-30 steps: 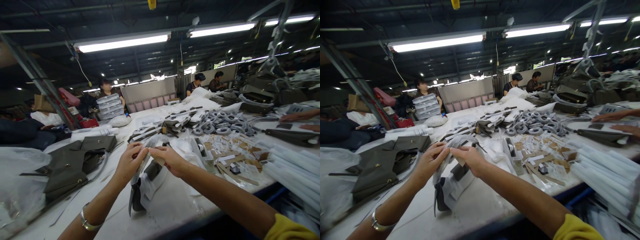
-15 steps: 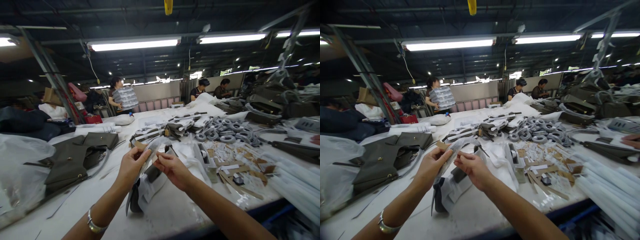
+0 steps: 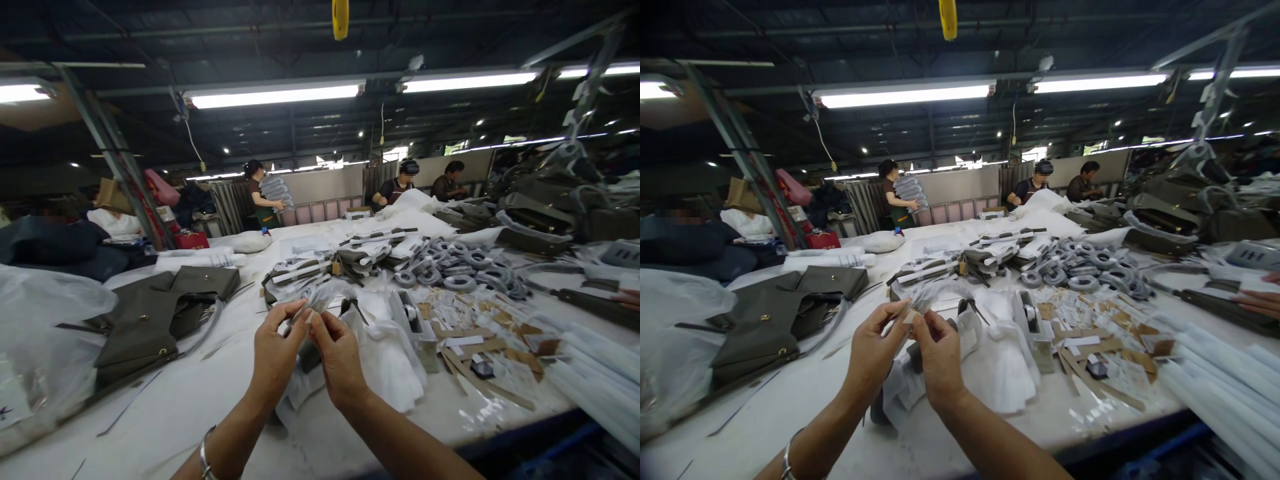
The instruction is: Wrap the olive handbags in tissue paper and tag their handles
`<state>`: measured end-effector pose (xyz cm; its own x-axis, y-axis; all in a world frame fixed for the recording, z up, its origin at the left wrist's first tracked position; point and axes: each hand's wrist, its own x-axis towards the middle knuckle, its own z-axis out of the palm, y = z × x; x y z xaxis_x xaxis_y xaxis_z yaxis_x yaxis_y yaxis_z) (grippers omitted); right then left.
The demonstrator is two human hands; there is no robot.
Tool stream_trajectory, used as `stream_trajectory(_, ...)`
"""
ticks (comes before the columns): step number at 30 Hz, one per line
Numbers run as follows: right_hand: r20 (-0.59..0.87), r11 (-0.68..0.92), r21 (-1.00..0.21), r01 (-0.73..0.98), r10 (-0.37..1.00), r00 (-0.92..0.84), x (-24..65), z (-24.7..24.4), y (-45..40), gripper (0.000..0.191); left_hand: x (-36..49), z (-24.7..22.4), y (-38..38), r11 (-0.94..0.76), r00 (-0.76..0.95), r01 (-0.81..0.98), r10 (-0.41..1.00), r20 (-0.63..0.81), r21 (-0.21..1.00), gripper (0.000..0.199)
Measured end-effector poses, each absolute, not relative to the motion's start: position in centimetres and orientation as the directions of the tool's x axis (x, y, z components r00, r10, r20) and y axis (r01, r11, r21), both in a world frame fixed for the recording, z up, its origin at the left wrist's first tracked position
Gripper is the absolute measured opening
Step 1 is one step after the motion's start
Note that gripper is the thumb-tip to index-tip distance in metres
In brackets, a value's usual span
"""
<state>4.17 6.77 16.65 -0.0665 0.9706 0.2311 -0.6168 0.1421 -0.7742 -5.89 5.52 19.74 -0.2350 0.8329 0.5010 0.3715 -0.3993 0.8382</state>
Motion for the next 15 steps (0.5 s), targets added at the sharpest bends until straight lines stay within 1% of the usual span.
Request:
stream_trajectory(4, 0.202, 0.153, -0.788, -0.596, 0.979, -0.016, 3.9, 16.2, 7.1, 0.029, -5.7, 19.9, 5.1, -0.411, -0.220, 0.403, 0.824, 0.523, 0.817, 0.028)
stream_trajectory(8, 0.210, 0.176, -0.791, -0.585, 0.978, 0.011, 3.8, 15.9, 7.2, 0.029, -6.2, 20.5, 4.3, -0.447, -0.126, 0.423, 0.832, 0.540, 0.788, 0.033)
stream_trajectory(11, 0.217, 0.181, -0.800, -0.573, 0.976, 0.005, 3.8, 15.9, 7.2, 0.031, -6.8, 21.1, 3.9, -0.433, -0.073, 0.519, 0.837, 0.543, 0.737, 0.031)
stream_trajectory(15, 0.219, 0.159, -0.810, -0.564, 0.975, -0.040, 3.9, 16.4, 6.8, 0.029, -7.2, 22.1, 3.8, -0.393, -0.059, 0.673, 0.817, 0.574, 0.627, 0.024)
